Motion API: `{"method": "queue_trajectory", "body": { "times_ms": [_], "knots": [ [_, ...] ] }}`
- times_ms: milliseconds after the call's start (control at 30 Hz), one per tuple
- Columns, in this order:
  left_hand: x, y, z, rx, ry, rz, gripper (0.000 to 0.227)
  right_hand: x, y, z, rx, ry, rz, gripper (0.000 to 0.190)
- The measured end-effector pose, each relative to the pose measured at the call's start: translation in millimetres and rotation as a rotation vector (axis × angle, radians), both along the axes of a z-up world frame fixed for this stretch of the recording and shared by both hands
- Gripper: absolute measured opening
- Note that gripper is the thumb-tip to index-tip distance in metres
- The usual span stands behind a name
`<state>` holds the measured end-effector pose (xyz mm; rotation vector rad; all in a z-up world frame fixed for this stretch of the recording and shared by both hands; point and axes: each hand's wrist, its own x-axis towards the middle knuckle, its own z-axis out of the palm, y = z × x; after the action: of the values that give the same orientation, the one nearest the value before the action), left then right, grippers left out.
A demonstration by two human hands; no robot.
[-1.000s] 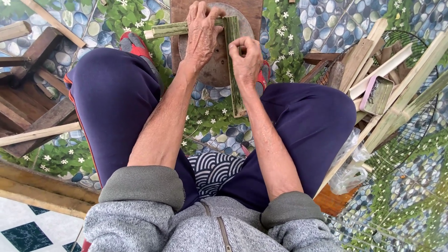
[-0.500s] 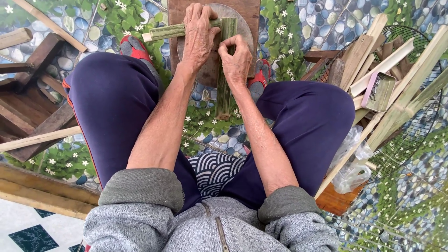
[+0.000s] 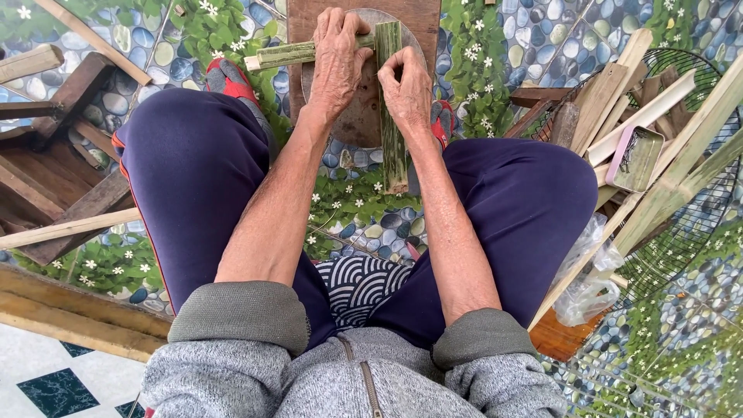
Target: Assembling a wooden stool by manually fitting bamboo slats into the frame's grooves.
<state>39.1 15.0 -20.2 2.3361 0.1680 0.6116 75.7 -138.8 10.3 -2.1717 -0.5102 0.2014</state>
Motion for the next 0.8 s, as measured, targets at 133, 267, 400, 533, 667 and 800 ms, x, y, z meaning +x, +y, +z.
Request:
{"method": "queue_trajectory", "body": {
  "times_ms": [133, 267, 400, 533, 667, 800],
  "knots": [
    [-1, 0, -1, -0.015, -0.003, -0.006, 0.045, 15, -8, -12, -0.076, 0.044, 0.105, 0.004],
    [-2, -1, 1, 0.057, 0.043, 0.01, 0.049, 19, -7, 14, -0.114, 0.108, 0.21, 0.003],
    [-1, -3, 6, 0.075, 0.053, 0.006, 0.036, 26, -8, 21, -0.175, 0.101, 0.293, 0.006],
    [3, -4, 1, 0.09, 0.044, 0.037, 0.033, 22, -4, 1, -0.186, 0.037, 0.266, 0.013],
    [-1, -6, 5, 0.12, 0.049, 0.06, 0.039, 9, 1, 4, -0.309, -0.242, 0.161, 0.015],
    [0, -6, 5, 0.081, 0.032, 0.052, 0.037, -1, 3, 13, -0.322, -0.329, 0.116, 0.016]
  ]
}}
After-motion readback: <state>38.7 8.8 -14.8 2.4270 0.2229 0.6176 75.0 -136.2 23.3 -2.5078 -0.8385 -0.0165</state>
